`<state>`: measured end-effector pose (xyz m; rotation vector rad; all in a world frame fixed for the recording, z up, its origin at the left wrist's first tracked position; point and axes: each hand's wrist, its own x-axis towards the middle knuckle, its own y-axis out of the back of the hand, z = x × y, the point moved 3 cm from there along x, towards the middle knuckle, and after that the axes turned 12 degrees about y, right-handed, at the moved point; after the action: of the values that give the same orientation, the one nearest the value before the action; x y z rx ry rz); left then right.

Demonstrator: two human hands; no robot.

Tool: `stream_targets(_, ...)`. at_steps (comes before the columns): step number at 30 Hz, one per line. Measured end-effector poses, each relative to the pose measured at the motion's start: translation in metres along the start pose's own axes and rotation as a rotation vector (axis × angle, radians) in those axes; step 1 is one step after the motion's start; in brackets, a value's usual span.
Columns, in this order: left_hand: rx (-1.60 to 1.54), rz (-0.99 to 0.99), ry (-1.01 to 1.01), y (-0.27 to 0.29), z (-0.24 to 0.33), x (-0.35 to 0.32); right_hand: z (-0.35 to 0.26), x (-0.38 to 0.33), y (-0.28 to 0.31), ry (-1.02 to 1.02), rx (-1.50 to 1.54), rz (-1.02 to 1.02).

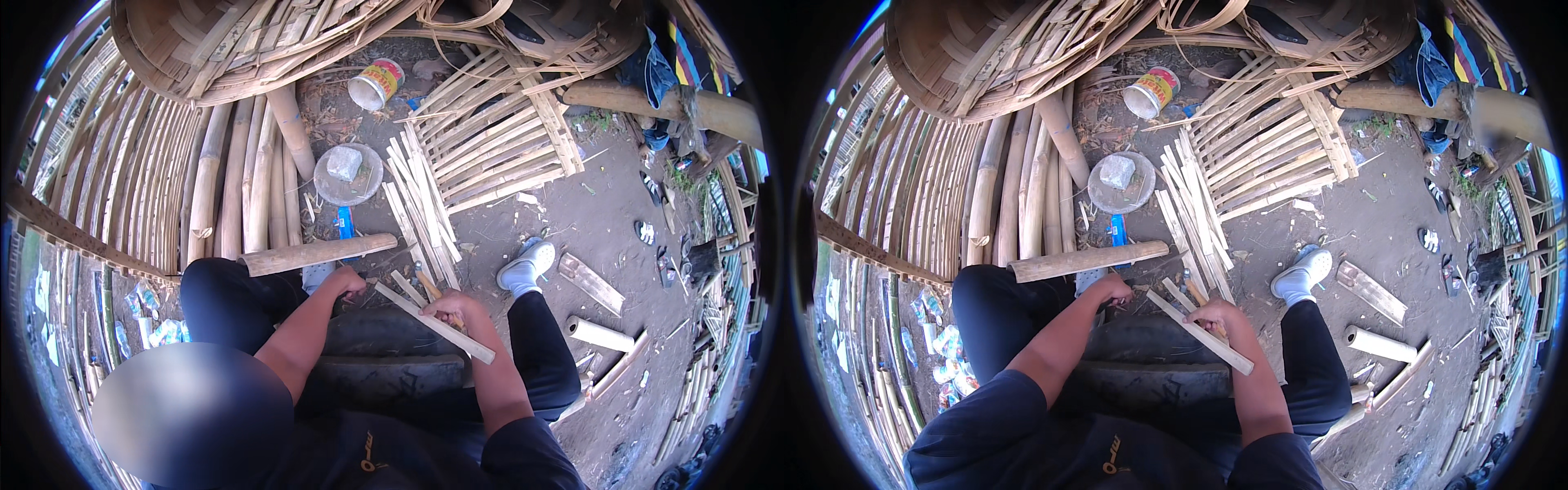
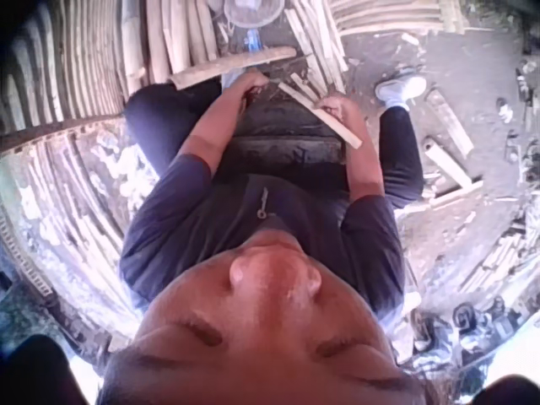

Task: The person shaves a bamboo strip using a knife, then uses a hammer to tap the knife against the strip to refine its thickness.

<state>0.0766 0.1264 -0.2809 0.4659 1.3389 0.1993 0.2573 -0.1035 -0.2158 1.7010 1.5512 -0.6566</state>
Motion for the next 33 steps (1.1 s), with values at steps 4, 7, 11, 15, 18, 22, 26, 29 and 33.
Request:
stream_targets(4, -0.081, -0.113, 0.032, 0.03, 0.008, -0.037, 0.011, -0.015, -0.007, 0.129, 0.051, 0.005)
stream_targets(7, -0.038, -0.064, 0.011, 0.069, 0.022, -0.095, -0.001, -0.03, 0.002, 0.227, 0.13, 0.095)
stream_targets(11, -0.044, 0.013, -0.088, 0.117, 0.023, -0.212, -0.026, -0.056, 0.02, 0.331, 0.271, 0.249)
stream_targets(15, -0.22, 0.087, -0.215, 0.138, 0.001, -0.267, -0.066, -0.075, 0.029, 0.436, 0.42, 0.415)
stream_targets(18, -0.323, 0.14, -0.264, 0.144, -0.005, -0.279, -0.071, -0.067, 0.048, 0.485, 0.431, 0.485)
stream_targets(22, -0.354, 0.196, -0.276, 0.153, -0.019, -0.27, -0.118, -0.052, 0.081, 0.552, 0.412, 0.461)
stream_targets(26, -0.294, 0.247, -0.248, 0.161, -0.021, -0.272, -0.176, -0.02, 0.134, 0.531, 0.225, 0.607)
stream_targets(29, -0.248, 0.274, -0.231, 0.17, -0.025, -0.274, -0.195, 0.01, 0.144, 0.533, 0.205, 0.659)
stream_targets(33, -0.263, 0.326, -0.205, 0.176, -0.04, -0.269, -0.191, 0.038, 0.087, 0.534, 0.273, 0.624)
